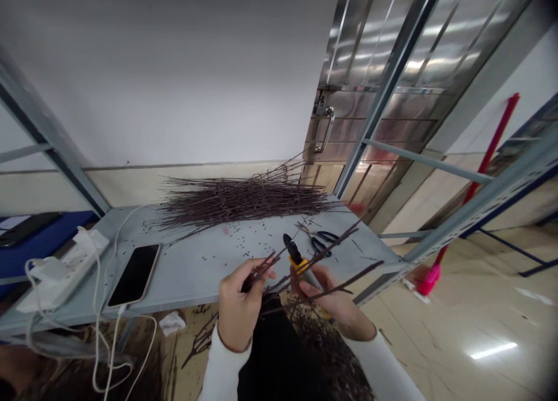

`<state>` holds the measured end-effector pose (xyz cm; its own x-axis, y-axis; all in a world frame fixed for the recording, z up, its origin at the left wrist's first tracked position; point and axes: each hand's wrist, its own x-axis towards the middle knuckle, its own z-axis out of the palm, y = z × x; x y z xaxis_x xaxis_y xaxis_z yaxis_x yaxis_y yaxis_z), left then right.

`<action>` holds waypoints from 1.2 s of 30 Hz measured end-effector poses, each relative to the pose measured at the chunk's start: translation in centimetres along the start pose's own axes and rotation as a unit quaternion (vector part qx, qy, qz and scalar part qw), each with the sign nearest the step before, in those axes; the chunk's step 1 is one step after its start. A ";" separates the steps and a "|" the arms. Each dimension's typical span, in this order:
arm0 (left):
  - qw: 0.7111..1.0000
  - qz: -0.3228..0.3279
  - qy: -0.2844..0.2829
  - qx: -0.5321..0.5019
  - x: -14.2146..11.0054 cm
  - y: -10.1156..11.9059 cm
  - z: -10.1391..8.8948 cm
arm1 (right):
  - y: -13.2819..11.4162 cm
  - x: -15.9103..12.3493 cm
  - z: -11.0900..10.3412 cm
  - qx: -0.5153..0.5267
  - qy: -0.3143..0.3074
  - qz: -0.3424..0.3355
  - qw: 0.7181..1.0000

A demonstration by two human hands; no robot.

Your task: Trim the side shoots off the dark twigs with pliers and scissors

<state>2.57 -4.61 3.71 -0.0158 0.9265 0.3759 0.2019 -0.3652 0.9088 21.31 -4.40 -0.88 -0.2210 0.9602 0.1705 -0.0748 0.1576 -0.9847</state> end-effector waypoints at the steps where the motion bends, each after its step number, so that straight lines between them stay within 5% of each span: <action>1: 1.000 0.001 -0.001 0.005 0.0 0.1 0.0 | 0.2 0.1 0.0 -0.009 0.005 -0.001 1.000; 8: 0.999 -0.019 -0.006 0.048 -0.2 0.7 -0.3 | 0.0 1.0 0.1 -0.196 0.064 -0.057 0.977; 11: 0.998 -0.050 -0.002 0.034 -0.1 0.7 0.0 | 1.1 1.5 0.2 -0.320 0.129 -0.100 0.933; 15: 0.996 -0.089 0.001 -0.002 -0.1 0.6 0.9 | 3.6 2.1 -0.1 -0.421 0.281 -0.201 0.839; 18: 0.996 -0.089 0.008 -0.011 -0.2 0.5 1.5 | 4.3 2.4 0.5 -0.384 0.311 -0.198 0.846; 22: 0.997 -0.077 0.020 -0.024 0.1 0.0 1.8 | 3.4 1.9 2.9 -0.138 0.221 -0.073 0.963; 24: 0.996 -0.072 0.032 -0.031 0.4 -0.6 1.8 | 3.0 1.2 4.1 0.046 0.130 0.006 0.990; 28: 0.995 -0.080 0.030 -0.049 0.8 -1.5 1.5 | 2.6 0.1 4.6 0.312 -0.037 0.138 0.939; 32: 0.994 -0.075 0.009 -0.077 0.5 -1.3 1.2 | 2.9 -0.2 3.8 0.431 -0.192 0.152 0.869; 36: 0.997 -0.036 -0.009 -0.061 0.2 -0.6 0.9 | 4.3 -0.5 4.1 0.463 -0.225 0.147 0.844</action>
<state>3.35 -4.12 3.11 -0.0079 0.9518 0.3067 0.0799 -0.3051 0.9489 17.12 -5.16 -5.09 -0.6943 0.7084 0.1269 -0.6352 -0.5203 -0.5708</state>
